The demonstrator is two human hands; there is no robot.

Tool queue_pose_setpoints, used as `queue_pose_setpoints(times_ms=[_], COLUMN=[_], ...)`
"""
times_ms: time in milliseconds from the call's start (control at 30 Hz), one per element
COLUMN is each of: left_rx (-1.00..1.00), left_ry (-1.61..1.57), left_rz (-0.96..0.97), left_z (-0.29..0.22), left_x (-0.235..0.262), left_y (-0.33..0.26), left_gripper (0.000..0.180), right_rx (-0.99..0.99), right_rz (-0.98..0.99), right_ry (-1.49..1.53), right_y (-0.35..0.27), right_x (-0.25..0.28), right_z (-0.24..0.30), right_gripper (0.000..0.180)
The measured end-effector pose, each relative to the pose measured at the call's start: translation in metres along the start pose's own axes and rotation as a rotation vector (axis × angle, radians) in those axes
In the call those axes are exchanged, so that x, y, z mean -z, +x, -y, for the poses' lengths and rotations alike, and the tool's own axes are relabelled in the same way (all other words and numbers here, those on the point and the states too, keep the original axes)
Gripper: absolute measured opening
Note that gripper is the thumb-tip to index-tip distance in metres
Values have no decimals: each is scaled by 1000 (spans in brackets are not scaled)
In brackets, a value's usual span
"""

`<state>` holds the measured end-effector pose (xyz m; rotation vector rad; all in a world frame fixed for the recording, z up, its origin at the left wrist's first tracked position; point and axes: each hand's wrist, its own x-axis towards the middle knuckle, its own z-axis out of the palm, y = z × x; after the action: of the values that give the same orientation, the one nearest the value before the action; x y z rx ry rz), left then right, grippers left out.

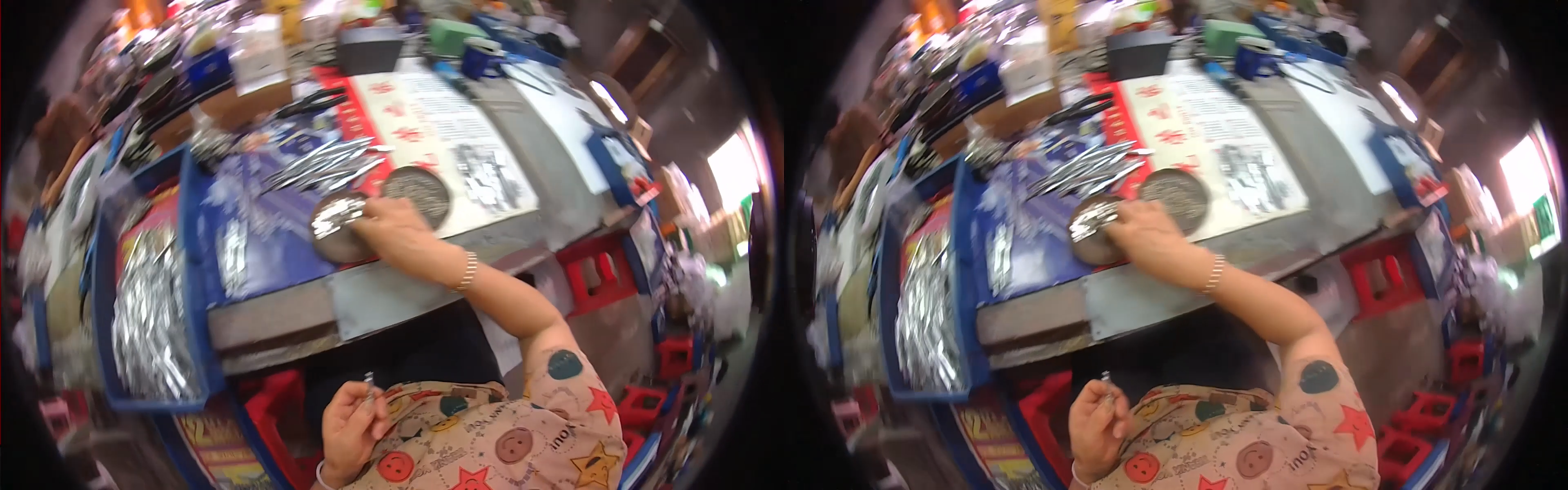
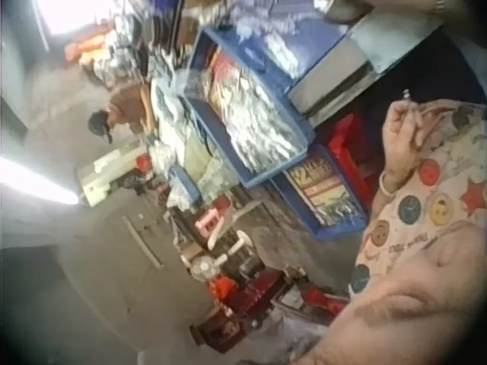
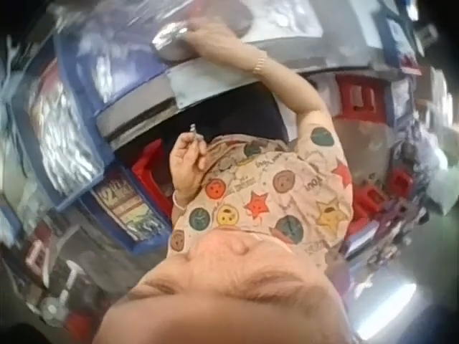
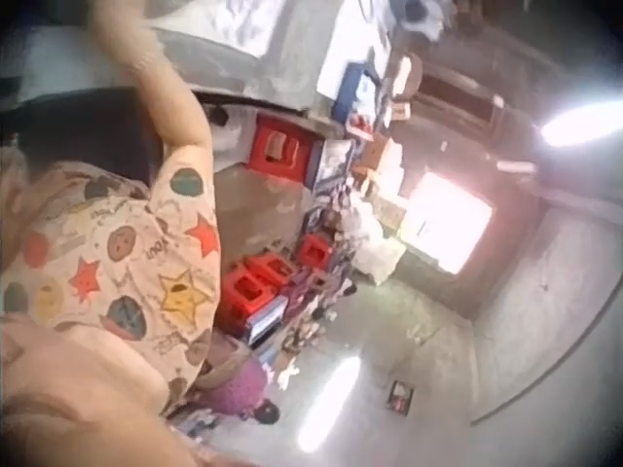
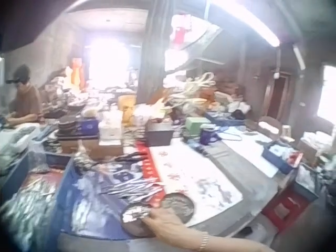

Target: Assembling small metal pins and components manually at a factory workbench.

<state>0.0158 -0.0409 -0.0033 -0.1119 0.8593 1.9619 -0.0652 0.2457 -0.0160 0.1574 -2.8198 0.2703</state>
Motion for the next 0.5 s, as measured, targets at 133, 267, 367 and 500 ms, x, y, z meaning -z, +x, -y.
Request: queue_pose_setpoints(times_ms=[133, 267, 367, 500], left_rx=[-59, -55, -55, -76], left_ry=[40, 58, 75, 108], left_rz=[-31, 5, 36, 14], left_z=[-5, -4, -2, 2], left_x=[-7, -13, -15, -21], left_y=[-5, -3, 0, 1], left_gripper=[12, 11, 11, 11], right_rx=[27, 92, 106, 147], right_rz=[-67, -42, -61, -98], right_ry=[-26, -208, -200, -70], right_y=[5, 0, -11, -17], right_x=[-15, -14, -9, -8], right_z=[10, 26, 28, 25], right_gripper=[8, 9, 10, 8])
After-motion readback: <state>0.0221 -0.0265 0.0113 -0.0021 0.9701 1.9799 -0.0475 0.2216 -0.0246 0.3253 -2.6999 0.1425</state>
